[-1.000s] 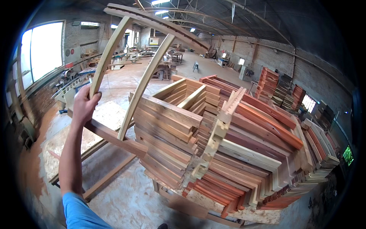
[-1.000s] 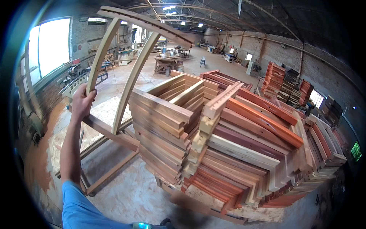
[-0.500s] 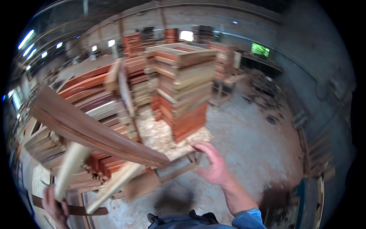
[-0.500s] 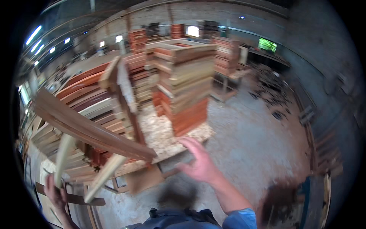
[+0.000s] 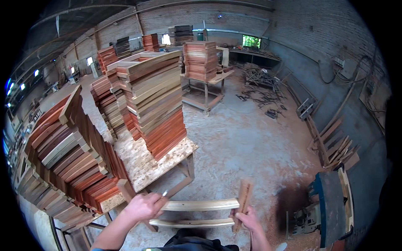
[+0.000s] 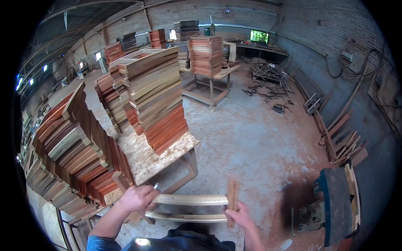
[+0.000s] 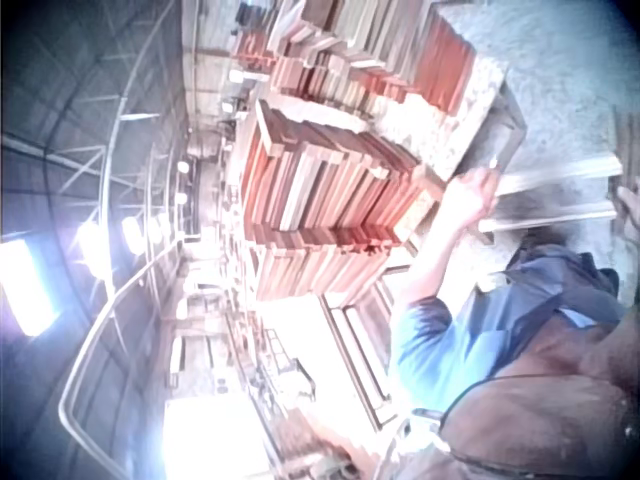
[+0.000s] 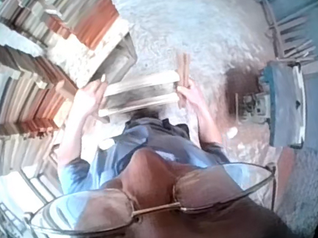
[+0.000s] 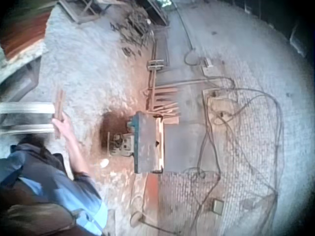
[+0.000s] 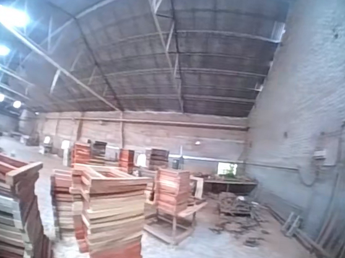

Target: The person assembles wooden frames by picking up pre-drilled wooden slats and interlocking them into rectangular structures. They repeatedly lift the frames, inspect the joints, and place them onto a workbench. The person also adjusts a large metal table surface and uses a hammer to secure the wooden components.

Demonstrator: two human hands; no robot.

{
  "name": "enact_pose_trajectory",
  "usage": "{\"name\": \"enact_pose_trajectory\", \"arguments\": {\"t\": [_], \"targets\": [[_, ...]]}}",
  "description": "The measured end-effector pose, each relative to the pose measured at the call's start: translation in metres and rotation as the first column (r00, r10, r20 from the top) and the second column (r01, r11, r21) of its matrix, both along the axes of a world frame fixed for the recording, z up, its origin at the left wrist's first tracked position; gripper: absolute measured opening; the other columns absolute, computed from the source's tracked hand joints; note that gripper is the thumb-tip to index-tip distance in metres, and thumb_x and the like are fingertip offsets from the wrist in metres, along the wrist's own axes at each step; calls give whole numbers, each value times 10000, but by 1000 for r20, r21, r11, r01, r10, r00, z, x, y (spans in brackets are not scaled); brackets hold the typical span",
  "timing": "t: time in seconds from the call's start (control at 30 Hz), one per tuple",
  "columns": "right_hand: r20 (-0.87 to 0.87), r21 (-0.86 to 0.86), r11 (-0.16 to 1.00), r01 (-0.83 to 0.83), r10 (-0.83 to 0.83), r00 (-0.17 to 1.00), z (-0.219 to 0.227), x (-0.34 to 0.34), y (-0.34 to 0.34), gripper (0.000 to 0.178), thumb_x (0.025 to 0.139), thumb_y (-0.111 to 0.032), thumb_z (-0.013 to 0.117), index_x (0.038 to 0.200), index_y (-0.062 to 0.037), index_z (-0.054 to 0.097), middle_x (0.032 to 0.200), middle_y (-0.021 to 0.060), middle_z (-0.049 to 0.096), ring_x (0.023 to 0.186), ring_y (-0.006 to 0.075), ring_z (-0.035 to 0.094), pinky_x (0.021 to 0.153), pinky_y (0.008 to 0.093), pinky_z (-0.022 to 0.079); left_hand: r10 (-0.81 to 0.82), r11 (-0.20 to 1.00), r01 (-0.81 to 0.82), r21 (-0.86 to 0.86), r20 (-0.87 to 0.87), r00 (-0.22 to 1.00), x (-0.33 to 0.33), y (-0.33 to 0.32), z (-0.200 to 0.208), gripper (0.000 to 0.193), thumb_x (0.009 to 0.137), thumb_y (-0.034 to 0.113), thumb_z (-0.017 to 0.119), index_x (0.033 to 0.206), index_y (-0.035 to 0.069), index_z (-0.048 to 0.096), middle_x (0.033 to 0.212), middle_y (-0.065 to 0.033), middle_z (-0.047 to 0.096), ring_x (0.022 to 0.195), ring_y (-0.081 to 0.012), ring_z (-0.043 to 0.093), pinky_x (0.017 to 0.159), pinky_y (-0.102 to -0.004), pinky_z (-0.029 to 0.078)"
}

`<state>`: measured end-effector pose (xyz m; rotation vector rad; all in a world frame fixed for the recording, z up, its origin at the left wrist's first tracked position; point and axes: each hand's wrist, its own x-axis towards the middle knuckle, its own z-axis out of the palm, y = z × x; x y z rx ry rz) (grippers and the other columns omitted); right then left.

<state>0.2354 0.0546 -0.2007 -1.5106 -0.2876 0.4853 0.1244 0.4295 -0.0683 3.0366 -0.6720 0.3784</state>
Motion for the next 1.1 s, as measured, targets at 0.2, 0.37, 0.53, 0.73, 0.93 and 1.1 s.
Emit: {"name": "enact_pose_trajectory", "arguments": {"t": [0.2, 0.37, 0.53, 0.73, 0.93, 1.1], "targets": [[-63, 100, 994, 36, -30, 998, 7, -3, -57, 212, 785, -62, 619, 977, 25, 596, 793, 101, 651, 729, 175, 629, 674, 319, 515, -121, 977, 109, -181, -54, 991, 77, -23, -41, 489, 666, 228, 730, 1116, 92, 598, 941, -47, 581, 774, -209, 637, 582, -337, 552], [-114, 117, 987, 111, -98, 989, 21, 16, -59, 133, 786, -49, 584, 894, 23, 609, 780, 106, 649, 709, 182, 621, 676, 344, 516, -150, 942, 136, -307, -22, 988, 132, -24, -77, 551, 659, 221, 740, 1175, 117, 574, 989, -72, 585, 822, -254, 638, 628, -362, 550], [-118, 19, 987, 161, -157, 980, 45, 70, -36, 98, 765, -23, 608, 855, 13, 622, 730, 77, 642, 660, 137, 610, 609, 291, 499, 49, 908, -58, -415, -31, 998, 175, -17, -90, 583, 681, 217, 741, 1223, 103, 557, 1046, -97, 593, 846, -290, 637, 661, -386, 552], [-1, -355, 897, 265, -284, 959, 58, 131, -1, 144, 761, -74, 722, 855, 4, 646, 679, 2, 625, 630, 71, 571, 572, 255, 473, 187, 807, -202, -554, -85, 979, 201, 23, -104, 392, 781, 190, 716, 1142, 80, 610, 1047, -131, 629, 880, -305, 647, 718, -376, 553], [229, -604, 673, 428, -368, 901, 15, 170, 8, 232, 738, -157, 741, 829, 30, 637, 686, 64, 641, 640, 132, 605, 604, 310, 496, 277, 566, -354, -744, -233, 932, 235, 32, -123, 200, 800, 49, 662, 999, 32, 658, 874, -136, 656, 794, -298, 662, 692, -365, 540], [247, -712, 510, 482, -460, 853, -19, 205, -17, 327, 723, -252, 746, 820, 43, 644, 693, 182, 652, 662, 276, 665, 636, 379, 513, 276, 540, -328, -776, -205, 939, 287, 10, -105, 169, 826, 22, 635, 994, 10, 650, 856, -149, 664, 771, -287, 663, 680, -344, 530]]}}
